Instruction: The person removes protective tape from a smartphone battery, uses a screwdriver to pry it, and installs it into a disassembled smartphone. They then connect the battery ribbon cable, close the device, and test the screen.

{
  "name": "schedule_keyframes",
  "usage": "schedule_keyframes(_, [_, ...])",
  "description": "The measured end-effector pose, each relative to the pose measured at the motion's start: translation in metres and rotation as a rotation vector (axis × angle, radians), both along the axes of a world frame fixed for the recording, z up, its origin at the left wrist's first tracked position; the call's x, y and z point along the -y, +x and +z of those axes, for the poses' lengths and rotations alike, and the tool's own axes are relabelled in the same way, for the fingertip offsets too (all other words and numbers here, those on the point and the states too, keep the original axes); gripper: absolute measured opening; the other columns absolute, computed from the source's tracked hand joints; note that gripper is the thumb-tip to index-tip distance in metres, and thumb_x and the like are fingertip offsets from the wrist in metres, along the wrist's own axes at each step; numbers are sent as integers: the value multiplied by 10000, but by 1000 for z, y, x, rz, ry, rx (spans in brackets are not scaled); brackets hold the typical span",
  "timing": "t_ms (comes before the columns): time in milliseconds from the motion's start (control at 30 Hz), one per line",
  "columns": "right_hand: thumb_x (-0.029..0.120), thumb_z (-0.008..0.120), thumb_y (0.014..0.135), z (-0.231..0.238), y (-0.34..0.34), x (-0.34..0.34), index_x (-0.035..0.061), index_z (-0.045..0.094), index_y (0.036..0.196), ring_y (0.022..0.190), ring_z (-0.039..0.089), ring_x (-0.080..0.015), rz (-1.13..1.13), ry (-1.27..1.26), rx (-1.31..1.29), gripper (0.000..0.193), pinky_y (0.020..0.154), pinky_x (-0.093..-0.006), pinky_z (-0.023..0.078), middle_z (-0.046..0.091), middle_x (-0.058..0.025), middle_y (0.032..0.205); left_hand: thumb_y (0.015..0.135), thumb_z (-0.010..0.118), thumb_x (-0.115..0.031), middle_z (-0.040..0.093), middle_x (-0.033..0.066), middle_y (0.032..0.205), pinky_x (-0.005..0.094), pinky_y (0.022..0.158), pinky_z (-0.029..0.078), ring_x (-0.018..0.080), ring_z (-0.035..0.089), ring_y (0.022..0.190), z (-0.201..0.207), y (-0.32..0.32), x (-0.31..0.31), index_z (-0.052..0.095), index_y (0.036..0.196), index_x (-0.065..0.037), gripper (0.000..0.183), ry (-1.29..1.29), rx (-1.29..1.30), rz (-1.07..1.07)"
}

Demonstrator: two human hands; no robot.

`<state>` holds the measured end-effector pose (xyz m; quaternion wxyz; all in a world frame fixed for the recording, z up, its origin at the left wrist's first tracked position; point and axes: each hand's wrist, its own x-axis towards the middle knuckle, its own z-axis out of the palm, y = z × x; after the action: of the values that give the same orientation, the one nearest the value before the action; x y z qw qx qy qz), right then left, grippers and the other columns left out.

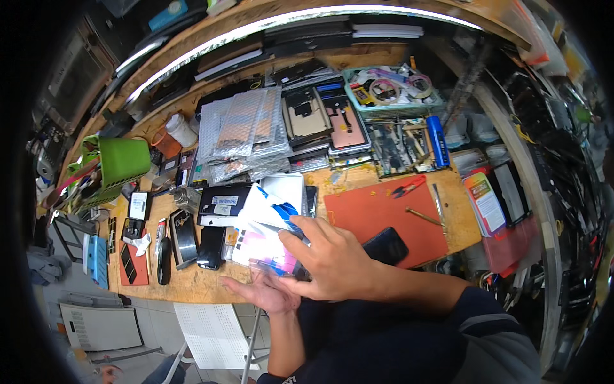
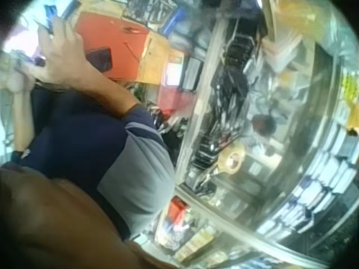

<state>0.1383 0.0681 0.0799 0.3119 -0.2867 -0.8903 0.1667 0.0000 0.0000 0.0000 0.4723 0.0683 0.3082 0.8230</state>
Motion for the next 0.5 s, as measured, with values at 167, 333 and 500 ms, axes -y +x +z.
schedule_keyframes(167, [385, 837, 831, -8, 62, 23, -14, 643, 1284, 1063, 709, -422, 41, -113, -184, 634, 879, -472, 605, 646, -224, 1259, 1123, 411, -611, 598, 146, 1439, 437, 1134, 476, 269, 587, 1331, 21, 62, 27, 473, 1515, -1, 727, -149, -174, 3])
schedule_keyframes(333, [395, 696, 1002, -21, 106, 23, -43, 572, 1374, 1065, 724, -308, 183, -629, -590, 588, 924, -413, 579, 686, -198, 1148, 1090, 621, -146, 712, 70, 1221, 370, 967, 592, 172, 701, 1100, 28, 94, 34, 617, 1347, -36, 280, -207, -395, 75])
schedule_keyframes(500, [590, 351, 1118, -57, 128, 5, 33, 497, 1499, 1190, 685, -276, 344, -1467, -890, 690, 986, -440, 582, 661, -159, 1350, 1068, 654, -116, 719, 75, 1207, 356, 972, 586, 168, 699, 1103, 46, 102, 47, 631, 1334, -54, 274, -24, -431, 13])
